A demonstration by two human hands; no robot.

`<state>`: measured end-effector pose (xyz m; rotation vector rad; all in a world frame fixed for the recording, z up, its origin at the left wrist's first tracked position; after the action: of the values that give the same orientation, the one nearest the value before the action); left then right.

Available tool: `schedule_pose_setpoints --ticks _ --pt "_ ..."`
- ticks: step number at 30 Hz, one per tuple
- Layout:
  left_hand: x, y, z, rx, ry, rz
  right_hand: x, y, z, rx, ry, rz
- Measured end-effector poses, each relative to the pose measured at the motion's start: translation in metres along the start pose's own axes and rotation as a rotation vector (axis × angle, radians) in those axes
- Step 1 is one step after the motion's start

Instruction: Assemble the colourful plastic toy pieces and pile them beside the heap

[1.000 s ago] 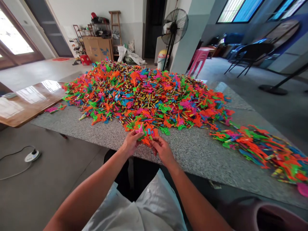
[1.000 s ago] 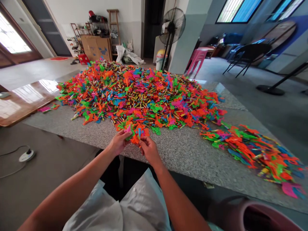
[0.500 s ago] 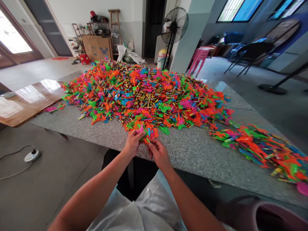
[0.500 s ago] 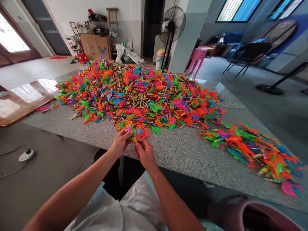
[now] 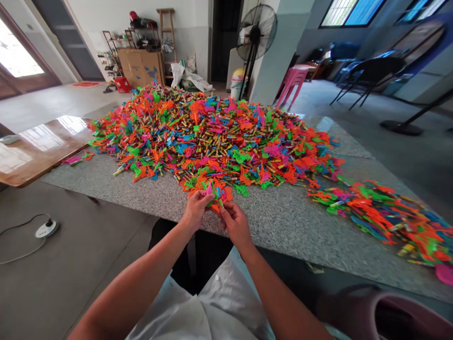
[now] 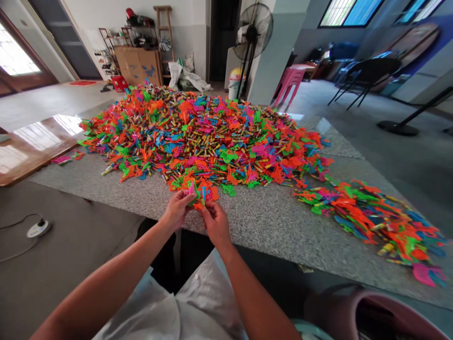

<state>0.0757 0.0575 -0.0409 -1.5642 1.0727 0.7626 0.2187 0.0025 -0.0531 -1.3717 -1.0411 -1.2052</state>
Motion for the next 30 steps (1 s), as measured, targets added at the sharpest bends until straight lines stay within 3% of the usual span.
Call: schedule_pose_setpoints --ticks 6,12,15,17,20,22,25,27,30 --pt "0.003 0.003 -0.003 -0.119 -0.126 0.022 0.007 0.007 -0.003 -0.057 0.205 -0.251" --pt "0.024 -0.005 -0.011 -0.158 -0.061 -0.022 0.007 0.004 -0.011 -0.009 0.232 -0.344" --pt "0.031 -0.010 -0.007 -0.126 -0.072 0.071 0.005 0.020 -0.008 -0.023 0.198 -0.395" --pt "0.031 -0.011 0.000 -0.082 -0.081 0.174 0.005 0.050 0.001 -0.110 0.148 -0.410" --pt "0.019 -0.003 0.013 -0.098 -0.174 0.386 0.013 0.128 0.021 -0.413 0.066 -0.341" --pt "0.007 0.005 0.020 -0.154 -0.263 0.555 0.021 0.185 0.030 -0.692 0.076 -0.131" --pt "0.000 0.007 0.025 -0.183 -0.338 0.798 0.029 0.232 0.044 -0.882 0.149 0.135" --pt "0.001 0.002 0.026 -0.175 -0.360 0.883 0.028 0.228 0.056 -0.821 0.123 0.082" --pt "0.003 -0.009 0.028 -0.141 -0.375 0.898 0.018 0.176 0.081 -0.493 0.026 -0.253"
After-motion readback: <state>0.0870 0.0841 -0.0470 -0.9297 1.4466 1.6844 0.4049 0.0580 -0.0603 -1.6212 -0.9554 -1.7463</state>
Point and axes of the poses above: each hand's wrist, its own z-axis towards the middle knuckle, its own y-axis out of the back of the hand, x = y × z, the point moved 6 cm from there along z, towards the middle knuckle, and after that the axes turned 3 degrees about z, right-handed, at the moved point
